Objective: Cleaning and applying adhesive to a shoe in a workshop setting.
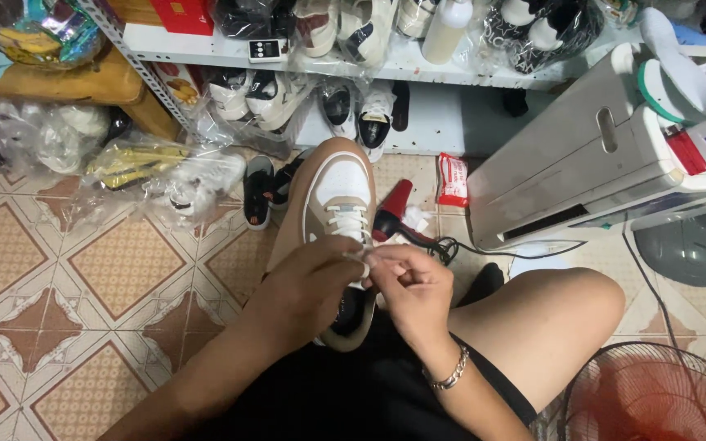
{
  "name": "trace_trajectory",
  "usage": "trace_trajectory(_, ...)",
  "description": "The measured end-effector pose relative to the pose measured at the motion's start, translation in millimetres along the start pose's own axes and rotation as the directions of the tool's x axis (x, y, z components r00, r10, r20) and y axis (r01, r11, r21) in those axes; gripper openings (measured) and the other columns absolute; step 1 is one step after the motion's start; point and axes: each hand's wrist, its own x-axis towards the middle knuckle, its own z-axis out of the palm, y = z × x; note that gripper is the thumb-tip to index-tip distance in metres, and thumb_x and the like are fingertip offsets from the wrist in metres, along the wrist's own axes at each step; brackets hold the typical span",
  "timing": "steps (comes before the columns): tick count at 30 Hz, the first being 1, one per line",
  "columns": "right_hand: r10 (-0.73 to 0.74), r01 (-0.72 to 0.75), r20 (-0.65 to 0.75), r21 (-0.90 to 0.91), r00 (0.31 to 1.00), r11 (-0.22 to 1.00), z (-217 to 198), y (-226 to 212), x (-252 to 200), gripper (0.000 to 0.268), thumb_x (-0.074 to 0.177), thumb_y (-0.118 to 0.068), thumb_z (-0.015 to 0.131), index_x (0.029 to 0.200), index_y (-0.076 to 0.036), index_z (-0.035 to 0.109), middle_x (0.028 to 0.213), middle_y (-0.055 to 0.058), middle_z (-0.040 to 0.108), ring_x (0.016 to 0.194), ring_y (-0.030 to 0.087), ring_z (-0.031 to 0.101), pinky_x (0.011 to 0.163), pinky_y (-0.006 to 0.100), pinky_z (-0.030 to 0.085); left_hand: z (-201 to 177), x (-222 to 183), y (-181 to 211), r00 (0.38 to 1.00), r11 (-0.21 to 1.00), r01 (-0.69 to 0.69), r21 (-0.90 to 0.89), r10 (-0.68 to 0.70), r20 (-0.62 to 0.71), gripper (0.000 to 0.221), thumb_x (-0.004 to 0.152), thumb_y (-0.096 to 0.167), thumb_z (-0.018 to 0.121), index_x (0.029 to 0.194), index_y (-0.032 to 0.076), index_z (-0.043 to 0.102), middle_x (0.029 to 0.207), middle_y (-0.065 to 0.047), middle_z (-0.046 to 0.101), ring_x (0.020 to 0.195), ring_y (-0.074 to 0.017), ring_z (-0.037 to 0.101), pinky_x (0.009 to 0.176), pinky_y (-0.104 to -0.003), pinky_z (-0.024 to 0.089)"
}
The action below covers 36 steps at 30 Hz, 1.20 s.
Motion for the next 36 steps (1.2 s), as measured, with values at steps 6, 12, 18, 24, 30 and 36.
trace_trajectory(6, -0.193, 0.263, 0.212, -0.383, 0.958, 0.886, 9, -36, -7, 0.014, 0.089, 0.003, 0.072, 0.102, 0.001, 0.069, 0.104, 0.009, 0.073, 0.084, 0.014, 0.068, 0.074, 0.024, 0.055, 1, -3, -3, 0.994, 0.994, 0.108, 0.000, -0.108, -0.018, 0.018, 0.084, -0.001, 0.071, 0.101, 0.007, 0.070, 0.098, -0.008, 0.073, 0.093, -0.0273, 0.072, 0.081, -0.036, 0.055)
trace_trajectory(12, -0.405, 0.471, 0.245, -0.537, 0.881, 0.700, 12, -41, -12, 0.021, 0.078, 0.005, 0.079, 0.095, -0.001, 0.067, 0.105, 0.011, 0.073, 0.093, 0.023, 0.074, 0.084, 0.030, 0.058, 8, -2, -9, 0.796, 0.756, 0.602, -0.256, -0.595, 0.113, 0.008, 0.083, 0.011, 0.081, 0.090, 0.007, 0.077, 0.080, -0.004, 0.078, 0.074, -0.0121, 0.072, 0.066, -0.029, 0.053)
trace_trajectory(18, -0.574, 0.634, 0.293, -0.503, 0.764, 0.587, 2, -28, -14, 0.026, 0.082, 0.007, 0.077, 0.106, -0.002, 0.076, 0.105, 0.012, 0.074, 0.093, 0.022, 0.075, 0.082, 0.029, 0.059, 12, -16, -31, 0.653, 0.436, 0.719, -0.541, -0.690, 0.311, 0.009, 0.086, 0.008, 0.079, 0.092, 0.002, 0.077, 0.082, -0.004, 0.078, 0.075, -0.0105, 0.071, 0.068, -0.027, 0.055)
trace_trajectory(24, -0.530, 0.537, 0.116, -0.314, 0.840, 0.783, -15, 10, -18, 0.025, 0.089, 0.012, 0.068, 0.107, -0.005, 0.070, 0.123, 0.016, 0.071, 0.111, 0.023, 0.073, 0.093, 0.030, 0.061, -5, -19, -48, 0.582, 0.437, 0.760, -0.480, -0.788, 0.203, 0.013, 0.082, 0.003, 0.076, 0.095, 0.002, 0.077, 0.085, -0.006, 0.076, 0.077, -0.0141, 0.072, 0.071, -0.027, 0.057)
trace_trajectory(30, -0.329, 0.393, 0.219, -0.406, 0.918, 0.825, -8, -10, -14, 0.052, 0.075, 0.002, 0.078, 0.122, 0.006, 0.055, 0.133, 0.025, 0.063, 0.122, 0.033, 0.063, 0.101, 0.039, 0.051, -20, -31, -67, 0.472, 0.354, 0.799, -0.485, -0.870, 0.143, 0.032, 0.080, -0.008, 0.069, 0.110, 0.005, 0.068, 0.105, -0.008, 0.071, 0.096, -0.0154, 0.071, 0.076, -0.030, 0.056)
trace_trajectory(36, 0.344, -0.018, 0.390, -0.639, 0.854, 0.769, -28, -4, 11, 0.041, 0.085, -0.006, 0.065, 0.126, -0.010, 0.066, 0.101, 0.019, 0.071, 0.093, 0.035, 0.072, 0.084, 0.040, 0.059, -48, 46, -33, 0.922, 0.920, 0.385, 0.072, -0.380, -0.067, 0.039, 0.087, -0.002, 0.075, 0.123, 0.002, 0.062, 0.125, -0.011, 0.061, 0.116, -0.0200, 0.062, 0.097, -0.034, 0.054)
